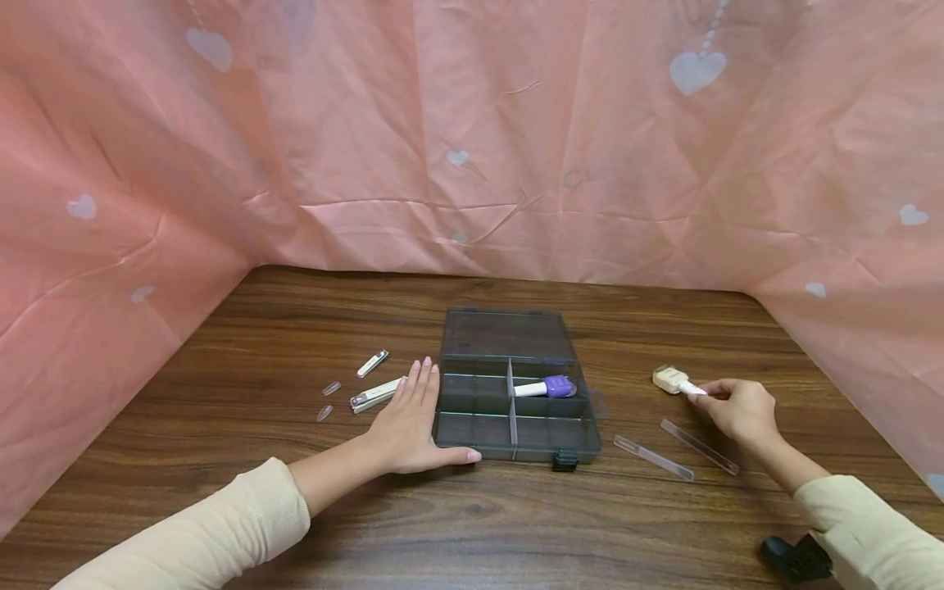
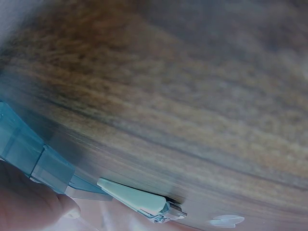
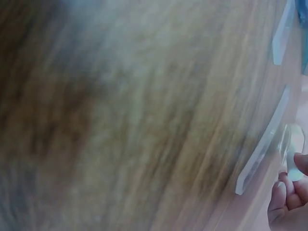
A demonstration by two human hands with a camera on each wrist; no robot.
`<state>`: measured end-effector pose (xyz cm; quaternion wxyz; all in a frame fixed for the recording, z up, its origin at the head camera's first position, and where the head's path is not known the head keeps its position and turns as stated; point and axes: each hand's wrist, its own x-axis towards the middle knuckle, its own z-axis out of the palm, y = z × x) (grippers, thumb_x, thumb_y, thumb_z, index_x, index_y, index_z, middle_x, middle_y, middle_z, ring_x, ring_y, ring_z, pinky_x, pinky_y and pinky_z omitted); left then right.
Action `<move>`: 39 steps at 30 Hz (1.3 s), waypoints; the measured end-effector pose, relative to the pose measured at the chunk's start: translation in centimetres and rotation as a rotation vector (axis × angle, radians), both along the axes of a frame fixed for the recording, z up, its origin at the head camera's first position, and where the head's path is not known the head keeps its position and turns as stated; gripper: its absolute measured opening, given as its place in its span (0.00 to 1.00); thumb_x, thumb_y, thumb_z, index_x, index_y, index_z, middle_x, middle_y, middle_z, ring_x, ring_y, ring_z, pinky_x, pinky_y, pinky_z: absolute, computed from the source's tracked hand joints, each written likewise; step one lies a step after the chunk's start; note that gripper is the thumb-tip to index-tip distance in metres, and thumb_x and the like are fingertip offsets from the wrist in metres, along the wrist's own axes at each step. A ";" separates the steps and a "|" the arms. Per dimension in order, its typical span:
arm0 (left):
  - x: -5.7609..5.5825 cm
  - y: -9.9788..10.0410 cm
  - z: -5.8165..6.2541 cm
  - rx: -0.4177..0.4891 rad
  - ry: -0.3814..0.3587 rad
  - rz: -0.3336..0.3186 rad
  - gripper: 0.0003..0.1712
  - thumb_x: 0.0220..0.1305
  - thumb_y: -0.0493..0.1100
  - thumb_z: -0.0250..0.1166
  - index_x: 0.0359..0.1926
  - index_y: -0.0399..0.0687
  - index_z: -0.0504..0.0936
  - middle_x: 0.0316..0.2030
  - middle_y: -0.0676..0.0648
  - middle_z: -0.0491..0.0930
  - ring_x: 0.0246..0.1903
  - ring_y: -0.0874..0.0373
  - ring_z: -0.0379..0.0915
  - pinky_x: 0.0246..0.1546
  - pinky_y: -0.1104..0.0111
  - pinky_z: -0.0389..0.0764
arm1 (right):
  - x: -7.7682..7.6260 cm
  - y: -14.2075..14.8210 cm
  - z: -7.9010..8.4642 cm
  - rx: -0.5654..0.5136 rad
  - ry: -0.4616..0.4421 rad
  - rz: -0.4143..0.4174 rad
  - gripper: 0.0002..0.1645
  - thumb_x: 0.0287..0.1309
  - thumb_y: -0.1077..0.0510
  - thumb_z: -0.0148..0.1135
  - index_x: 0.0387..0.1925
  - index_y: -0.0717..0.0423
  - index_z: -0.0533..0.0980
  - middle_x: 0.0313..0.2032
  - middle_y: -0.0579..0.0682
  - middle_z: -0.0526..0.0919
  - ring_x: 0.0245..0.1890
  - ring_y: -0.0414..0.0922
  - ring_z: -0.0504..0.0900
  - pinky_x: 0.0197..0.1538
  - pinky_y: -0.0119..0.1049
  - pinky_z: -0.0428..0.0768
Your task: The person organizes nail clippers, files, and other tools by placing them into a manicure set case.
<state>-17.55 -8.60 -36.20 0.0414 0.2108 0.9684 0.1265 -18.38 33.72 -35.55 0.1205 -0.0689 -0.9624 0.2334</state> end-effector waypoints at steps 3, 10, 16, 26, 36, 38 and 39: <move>0.0 0.0 0.0 0.001 0.002 0.000 0.71 0.43 0.80 0.56 0.71 0.34 0.39 0.72 0.36 0.33 0.72 0.45 0.28 0.72 0.55 0.41 | 0.0 0.0 0.0 -0.002 0.028 0.005 0.16 0.52 0.58 0.63 0.32 0.71 0.80 0.25 0.61 0.84 0.27 0.50 0.78 0.34 0.45 0.67; 0.0 0.0 0.0 -0.001 0.001 -0.004 0.71 0.43 0.80 0.56 0.71 0.34 0.39 0.72 0.36 0.33 0.72 0.46 0.27 0.72 0.55 0.41 | 0.0 0.0 0.1 -0.015 0.035 0.014 0.17 0.53 0.56 0.63 0.34 0.69 0.81 0.29 0.62 0.85 0.30 0.52 0.80 0.36 0.45 0.69; 0.0 0.0 -0.1 -0.004 0.003 -0.001 0.71 0.43 0.80 0.55 0.71 0.35 0.39 0.72 0.36 0.33 0.73 0.46 0.27 0.72 0.56 0.41 | -0.1 -0.1 0.9 -0.034 0.071 0.053 0.16 0.53 0.57 0.64 0.34 0.69 0.82 0.29 0.61 0.85 0.25 0.29 0.71 0.29 0.32 0.69; 0.0 -0.1 0.0 0.004 -0.006 -0.003 0.71 0.44 0.80 0.55 0.71 0.34 0.39 0.72 0.36 0.33 0.72 0.45 0.27 0.72 0.55 0.41 | 0.0 -0.9 2.0 -0.067 0.096 0.116 0.17 0.55 0.55 0.63 0.37 0.67 0.82 0.31 0.62 0.85 0.23 0.20 0.65 0.24 0.27 0.67; 0.0 0.0 -0.1 0.002 -0.002 -0.001 0.71 0.44 0.80 0.55 0.71 0.35 0.39 0.72 0.36 0.33 0.73 0.46 0.28 0.72 0.55 0.42 | 0.4 -2.4 2.6 -0.176 0.070 0.159 0.21 0.57 0.52 0.62 0.41 0.67 0.80 0.34 0.60 0.85 0.25 0.23 0.69 0.24 0.25 0.71; 0.0 0.0 -0.2 0.001 -0.001 -0.001 0.71 0.44 0.80 0.55 0.71 0.35 0.39 0.72 0.36 0.33 0.73 0.46 0.28 0.72 0.56 0.42 | 0.4 -2.7 2.7 -0.183 0.062 0.163 0.21 0.57 0.51 0.62 0.42 0.66 0.80 0.34 0.59 0.86 0.25 0.24 0.69 0.25 0.25 0.70; 0.0 0.0 -0.2 0.001 -0.001 -0.002 0.71 0.44 0.80 0.55 0.71 0.35 0.39 0.72 0.36 0.33 0.73 0.46 0.28 0.72 0.56 0.42 | 0.4 -2.9 2.8 -0.184 0.062 0.167 0.21 0.57 0.51 0.62 0.42 0.66 0.81 0.34 0.58 0.86 0.25 0.25 0.69 0.25 0.26 0.69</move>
